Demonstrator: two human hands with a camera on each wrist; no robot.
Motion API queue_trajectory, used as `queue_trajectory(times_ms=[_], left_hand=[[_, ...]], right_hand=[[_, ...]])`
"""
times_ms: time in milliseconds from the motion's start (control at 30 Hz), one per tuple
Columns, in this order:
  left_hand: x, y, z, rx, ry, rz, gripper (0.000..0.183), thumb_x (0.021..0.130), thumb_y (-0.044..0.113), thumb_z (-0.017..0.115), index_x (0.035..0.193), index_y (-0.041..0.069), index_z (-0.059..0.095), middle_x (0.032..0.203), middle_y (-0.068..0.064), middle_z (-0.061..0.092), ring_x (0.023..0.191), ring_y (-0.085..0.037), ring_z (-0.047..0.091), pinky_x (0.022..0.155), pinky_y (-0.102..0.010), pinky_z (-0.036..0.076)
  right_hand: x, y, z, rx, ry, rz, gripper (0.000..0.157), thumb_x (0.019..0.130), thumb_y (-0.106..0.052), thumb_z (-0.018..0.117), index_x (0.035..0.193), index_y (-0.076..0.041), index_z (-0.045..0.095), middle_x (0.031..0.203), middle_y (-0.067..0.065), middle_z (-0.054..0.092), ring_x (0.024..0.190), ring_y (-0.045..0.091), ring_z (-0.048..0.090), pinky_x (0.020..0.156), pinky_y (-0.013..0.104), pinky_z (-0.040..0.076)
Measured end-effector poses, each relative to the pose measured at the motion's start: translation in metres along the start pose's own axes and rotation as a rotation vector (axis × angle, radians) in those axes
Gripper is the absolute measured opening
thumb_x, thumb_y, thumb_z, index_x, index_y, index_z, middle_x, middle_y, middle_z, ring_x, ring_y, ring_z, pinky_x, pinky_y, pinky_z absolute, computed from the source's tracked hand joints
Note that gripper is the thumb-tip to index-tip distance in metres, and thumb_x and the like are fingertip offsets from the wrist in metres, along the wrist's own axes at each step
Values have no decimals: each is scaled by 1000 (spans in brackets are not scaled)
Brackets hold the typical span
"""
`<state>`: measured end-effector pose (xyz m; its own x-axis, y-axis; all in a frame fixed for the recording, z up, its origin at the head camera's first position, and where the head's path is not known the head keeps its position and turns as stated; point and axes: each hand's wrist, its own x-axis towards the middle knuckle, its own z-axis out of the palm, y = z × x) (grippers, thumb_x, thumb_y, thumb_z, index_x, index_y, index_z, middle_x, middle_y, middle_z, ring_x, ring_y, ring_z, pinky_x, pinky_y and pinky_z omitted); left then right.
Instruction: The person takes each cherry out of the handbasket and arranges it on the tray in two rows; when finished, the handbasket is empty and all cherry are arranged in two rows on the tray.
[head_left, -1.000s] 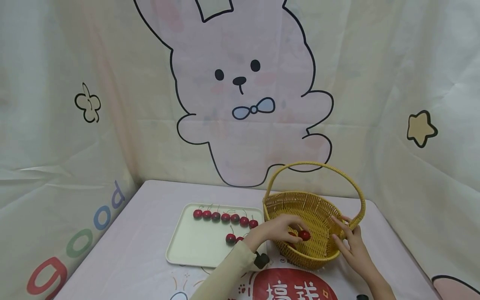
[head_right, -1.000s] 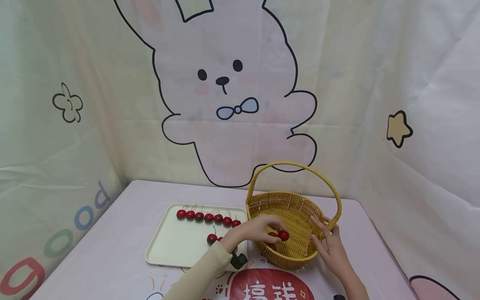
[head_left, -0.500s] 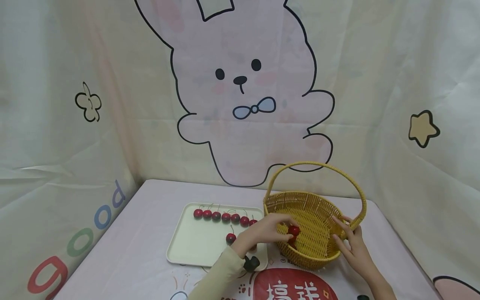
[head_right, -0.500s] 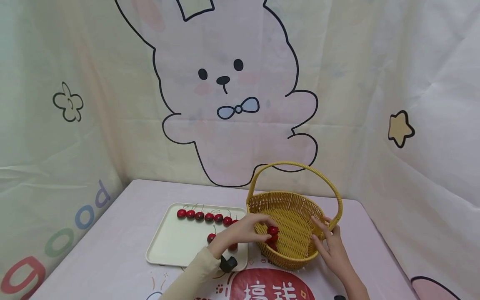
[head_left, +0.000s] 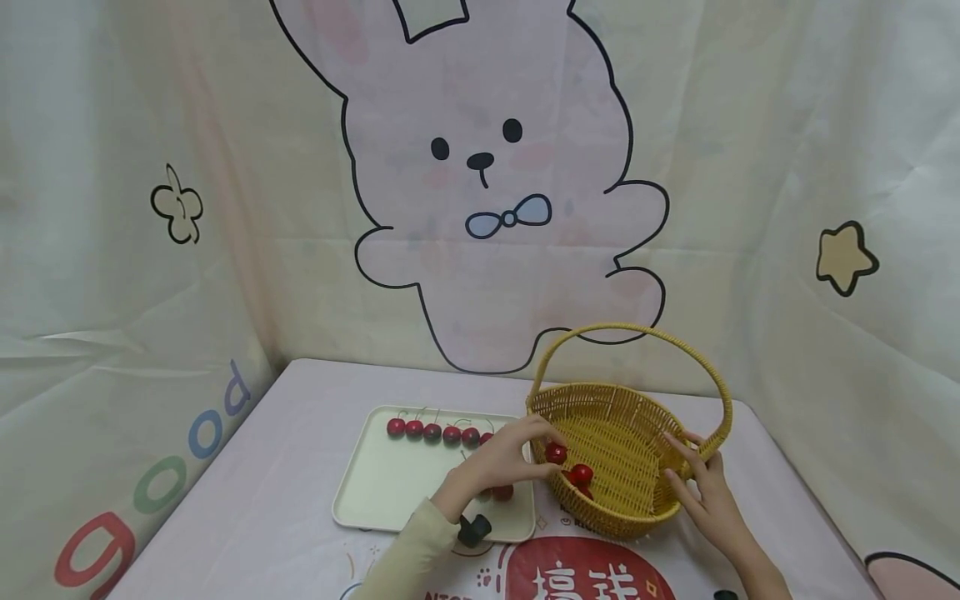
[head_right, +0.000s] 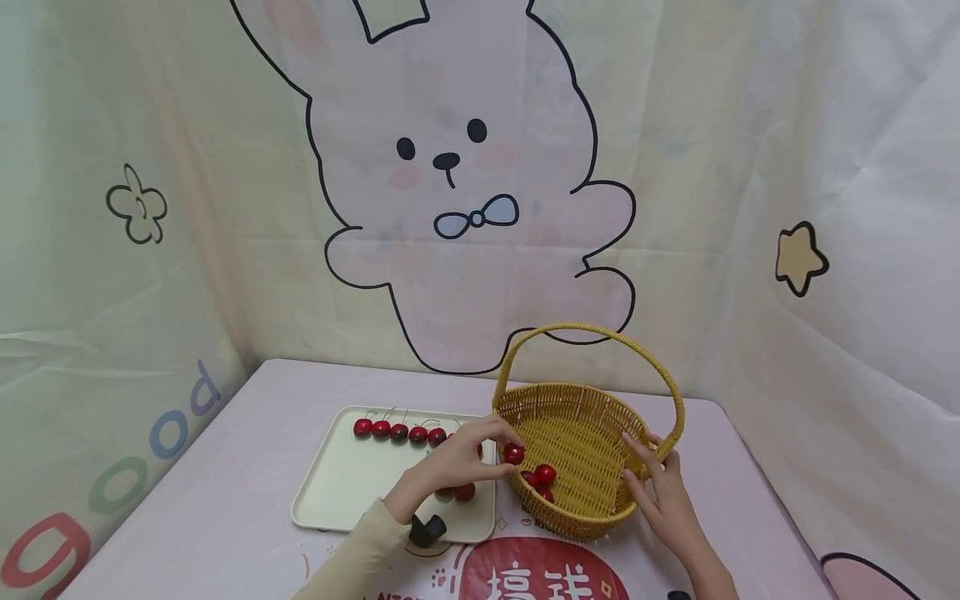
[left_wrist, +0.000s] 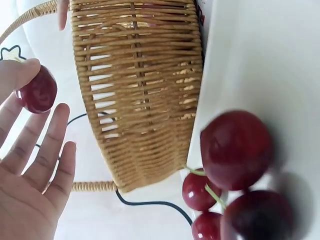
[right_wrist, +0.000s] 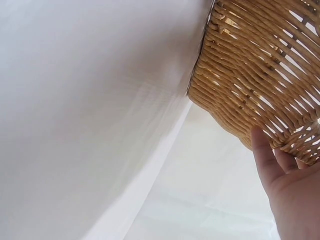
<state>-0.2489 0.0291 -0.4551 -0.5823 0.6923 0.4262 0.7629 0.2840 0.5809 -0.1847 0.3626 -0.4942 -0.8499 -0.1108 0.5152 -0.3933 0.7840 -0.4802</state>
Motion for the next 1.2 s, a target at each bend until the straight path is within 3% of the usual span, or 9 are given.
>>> queue_trajectory(times_ms=[200,500,800,1033,1200], left_hand=[[-13,-4,-8,-6,41,-79,29,82,23,71,108,24,60,107,11,53,94,-2,53,76,-23,50],[-30,-12,-21,2,55,-81,28,81,17,71,105,20,58,102,10,59,85,-6,55,72,-30,53],[-49,-22,-29,71,57,-154,24,82,20,71,104,24,63,100,12,57,84,-3,55,66,-19,50],[-63,-32,-37,58,89,-165,25,81,17,72,105,18,66,104,10,57,82,-4,55,65,-22,52],[-70,-32,-47,30,87,-192,27,81,15,72,107,14,66,108,6,58,82,-9,57,68,-23,52]], right_hand=[[-1,0,0,13,3,-4,55,88,-5,60,139,-14,41,136,23,25,112,35,36,75,9,36],[0,0,0,20,2,-11,54,88,-4,60,138,-12,42,136,22,24,112,34,35,76,9,37],[0,2,1,0,4,0,56,88,-6,60,140,-16,40,137,21,24,112,32,37,77,8,35],[0,0,1,-29,28,-30,58,86,-3,61,140,-15,41,138,23,26,91,13,40,66,28,42],[1,0,1,-32,31,-31,59,86,-3,62,140,-14,41,137,23,26,89,9,40,65,30,43]])
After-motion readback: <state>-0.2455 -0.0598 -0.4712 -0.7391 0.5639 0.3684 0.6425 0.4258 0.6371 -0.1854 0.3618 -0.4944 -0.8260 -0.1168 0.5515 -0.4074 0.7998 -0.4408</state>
